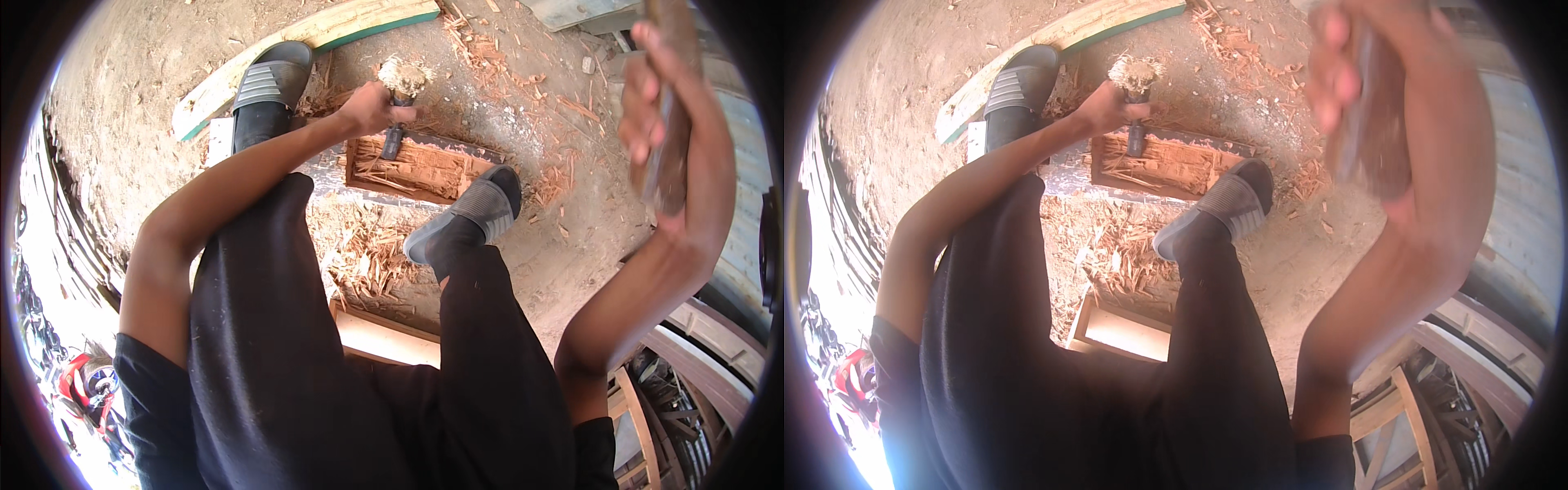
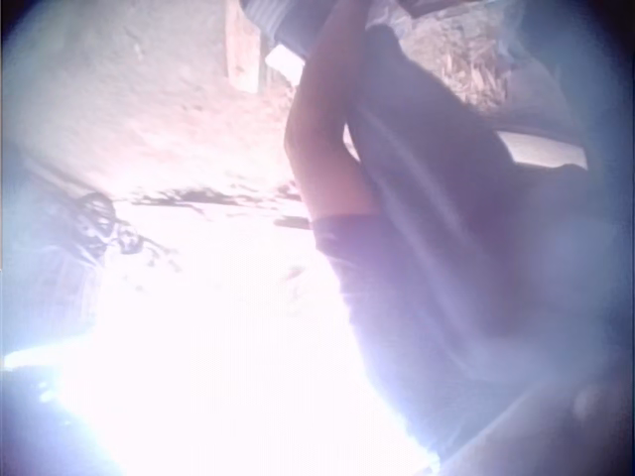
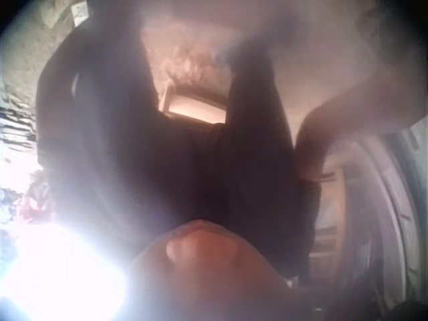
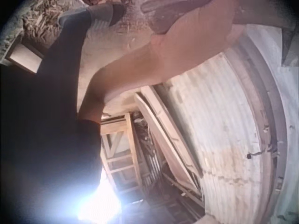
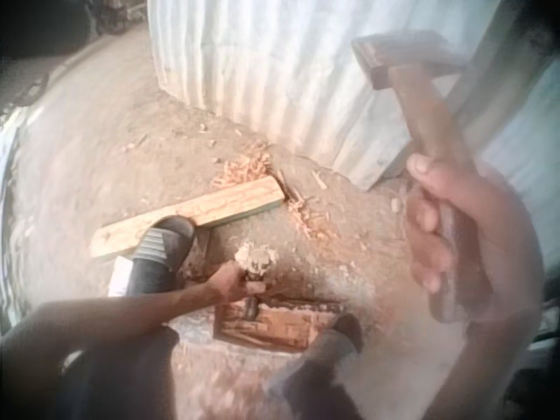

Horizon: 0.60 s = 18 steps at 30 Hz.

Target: The person sits on the ground and uses a chisel and mallet to carve a rectangular recess into a piece of wood. They repeatedly strike the chisel to remove wood chips and occasionally clear debris from the carved area.

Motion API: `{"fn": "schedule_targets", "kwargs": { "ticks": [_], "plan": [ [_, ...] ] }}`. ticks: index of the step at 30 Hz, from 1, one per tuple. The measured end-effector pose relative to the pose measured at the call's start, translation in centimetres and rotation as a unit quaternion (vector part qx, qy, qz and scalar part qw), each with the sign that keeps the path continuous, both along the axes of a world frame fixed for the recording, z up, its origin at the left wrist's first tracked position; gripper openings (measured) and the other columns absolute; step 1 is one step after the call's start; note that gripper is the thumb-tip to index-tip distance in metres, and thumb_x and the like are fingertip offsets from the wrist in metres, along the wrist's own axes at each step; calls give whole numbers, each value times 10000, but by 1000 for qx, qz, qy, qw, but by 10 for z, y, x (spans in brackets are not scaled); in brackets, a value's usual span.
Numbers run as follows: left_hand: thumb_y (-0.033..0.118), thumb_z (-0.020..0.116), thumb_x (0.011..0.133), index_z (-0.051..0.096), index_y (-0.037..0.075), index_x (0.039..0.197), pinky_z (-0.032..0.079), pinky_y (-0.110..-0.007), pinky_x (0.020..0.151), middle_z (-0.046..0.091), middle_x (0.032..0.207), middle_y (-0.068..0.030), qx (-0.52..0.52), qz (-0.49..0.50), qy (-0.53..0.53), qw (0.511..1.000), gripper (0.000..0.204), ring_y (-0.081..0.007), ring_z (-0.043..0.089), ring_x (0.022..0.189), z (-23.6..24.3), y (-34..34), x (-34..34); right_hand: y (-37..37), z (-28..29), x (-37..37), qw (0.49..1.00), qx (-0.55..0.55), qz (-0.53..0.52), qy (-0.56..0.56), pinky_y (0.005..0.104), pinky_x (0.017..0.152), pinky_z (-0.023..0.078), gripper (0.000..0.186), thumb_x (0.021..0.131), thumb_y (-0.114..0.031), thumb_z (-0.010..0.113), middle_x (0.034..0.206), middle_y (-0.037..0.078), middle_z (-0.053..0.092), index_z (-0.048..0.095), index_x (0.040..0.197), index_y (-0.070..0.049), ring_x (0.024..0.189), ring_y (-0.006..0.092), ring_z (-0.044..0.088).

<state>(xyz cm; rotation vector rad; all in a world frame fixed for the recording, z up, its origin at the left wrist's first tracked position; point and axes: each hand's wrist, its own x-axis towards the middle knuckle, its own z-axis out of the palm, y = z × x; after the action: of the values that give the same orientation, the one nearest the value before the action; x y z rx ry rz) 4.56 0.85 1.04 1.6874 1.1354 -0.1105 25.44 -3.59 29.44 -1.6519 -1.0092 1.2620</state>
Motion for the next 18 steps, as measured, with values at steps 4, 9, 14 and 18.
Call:
{"fn": "schedule_targets", "kwargs": {
  "ticks": [4,9,14,18],
  "plan": [
    [644,627,773,678,10,701,474,-408,671,624,640,-128,61,22,-49,997,640,-201,594,618,-25,-7,-8,4,-47,-39,985,98,-60,-131,243,387,443,314,828,-119,619,647,37,538,473,1063,31,455,103,516],
    [694,586,759,699,42,792,336,-492,914,669,726,-135,158,-42,55,985,663,-238,631,841,-25,-11,-6,-39,-118,-15,944,-239,224,-40,267,454,452,235,818,-91,594,672,65,563,495,979,49,508,109,531],
    [472,746,745,675,3,896,374,-408,1000,678,844,-134,-22,149,-132,980,498,-247,629,914,-8,-7,3,-62,-125,-8,961,-247,82,96,259,429,419,159,829,-92,599,679,37,532,531,928,12,507,92,501],
    [393,731,790,569,-26,1076,468,-354,922,647,987,-135,-179,195,-181,947,532,-199,602,980,0,-2,11,-84,-152,2,949,-279,-26,143,268,458,429,137,826,-110,599,671,29,521,538,883,-1,508,96,494]
  ]
}}
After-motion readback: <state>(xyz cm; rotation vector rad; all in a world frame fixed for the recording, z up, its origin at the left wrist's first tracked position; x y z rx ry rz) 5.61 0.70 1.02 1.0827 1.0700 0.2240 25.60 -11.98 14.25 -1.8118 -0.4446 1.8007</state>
